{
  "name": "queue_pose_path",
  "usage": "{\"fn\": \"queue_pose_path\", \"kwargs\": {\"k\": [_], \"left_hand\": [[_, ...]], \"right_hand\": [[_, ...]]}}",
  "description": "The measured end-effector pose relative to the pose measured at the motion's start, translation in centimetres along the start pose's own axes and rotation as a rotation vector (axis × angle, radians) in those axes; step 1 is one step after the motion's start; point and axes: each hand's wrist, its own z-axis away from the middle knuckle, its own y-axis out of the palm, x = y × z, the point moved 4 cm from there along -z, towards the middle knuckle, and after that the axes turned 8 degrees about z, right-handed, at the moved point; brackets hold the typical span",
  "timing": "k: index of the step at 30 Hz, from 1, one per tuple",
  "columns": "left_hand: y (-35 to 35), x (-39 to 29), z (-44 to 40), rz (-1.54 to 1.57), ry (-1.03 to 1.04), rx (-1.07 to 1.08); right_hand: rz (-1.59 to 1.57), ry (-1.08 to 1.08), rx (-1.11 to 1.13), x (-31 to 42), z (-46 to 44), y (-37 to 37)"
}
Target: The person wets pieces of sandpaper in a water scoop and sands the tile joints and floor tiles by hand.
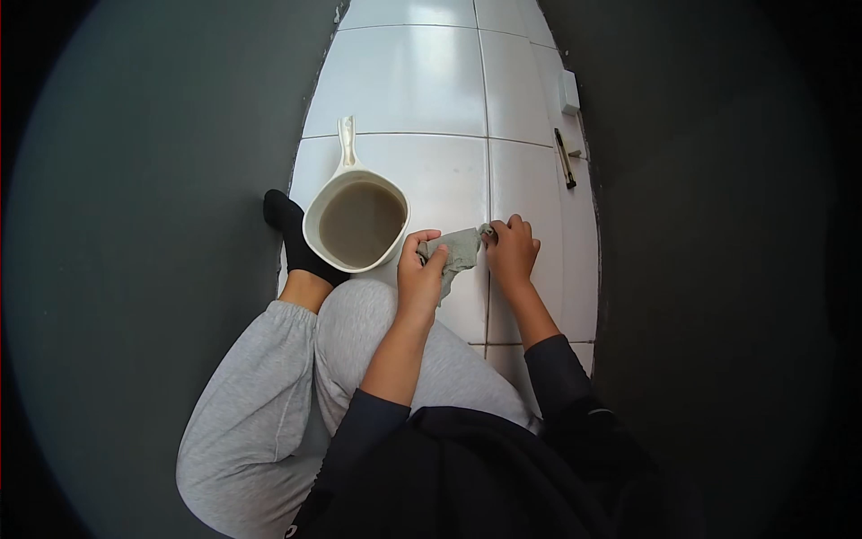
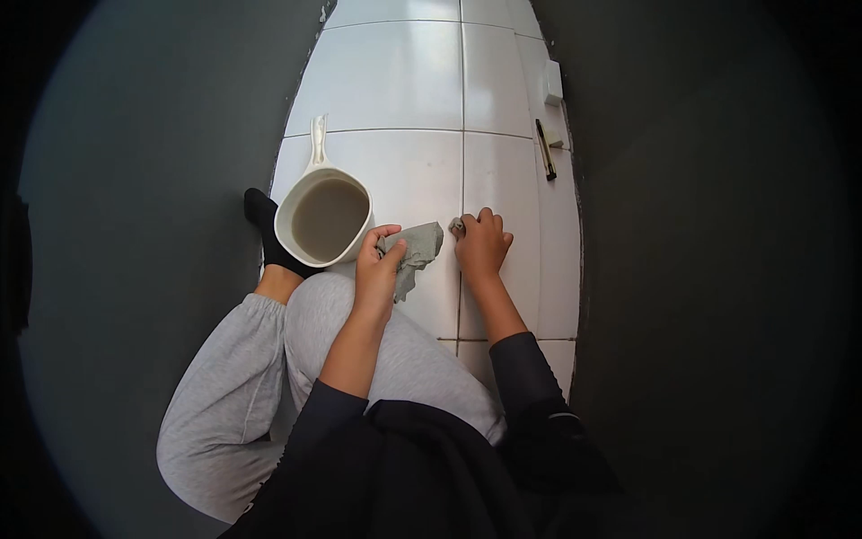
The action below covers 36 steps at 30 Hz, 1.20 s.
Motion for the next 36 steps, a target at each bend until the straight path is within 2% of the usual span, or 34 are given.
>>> {"fn": "queue_pose_path", "kwargs": {"k": [3, 6, 10, 13, 17, 19, 24, 27, 29, 33, 36], "left_hand": [[-0.3, -0.3, -0.1, 0.002, 0.03, -0.014], [-0.3, -0.3, 0.0, 0.002, 0.068, -0.028], [-0.5, -0.2, 0.0, -0.001, 0.063, -0.017], [-0.2, -0.2, 0.1, 0.013, 0.015, -0.006], [0.0, 0.1, -0.2, 0.014, 0.008, 0.006], [-0.2, 0.4, -0.3, -0.006, 0.015, 0.009], [0.0, -0.4, 0.2, 0.023, 0.005, -0.012], [0.2, -0.6, 0.4, 0.072, 0.03, -0.015], [-0.4, -0.5, 0.2, 0.082, 0.05, -0.028], [-0.2, -0.6, 0.2, 0.03, 0.045, -0.009], [0.1, -0.6, 0.4, 0.049, 0.003, 0.011]], "right_hand": [[0.034, -0.004, 0.023, 0.3, -2.8, 0.4], [0.021, -0.061, 0.042, -0.4, -1.1, -0.5], [-0.041, -0.189, 0.145, -1.3, 7.0, -2.2], [-0.095, -0.209, 0.216, -1.3, 13.0, -3.9], [-0.077, -0.186, 0.199, -1.0, 13.2, -3.4], [-0.064, -0.122, 0.093, -0.8, 10.4, -2.6], [-0.007, -0.06, 0.067, -0.4, 4.1, -1.1], [-0.065, -0.118, 0.118, -1.4, 4.9, -1.3], [-0.043, -0.224, 0.157, -1.5, 7.7, -2.3], [-0.038, -0.255, 0.288, -1.5, 14.0, -4.1], [-0.001, -0.24, 0.221, -1.0, 13.7, -3.9]]}}
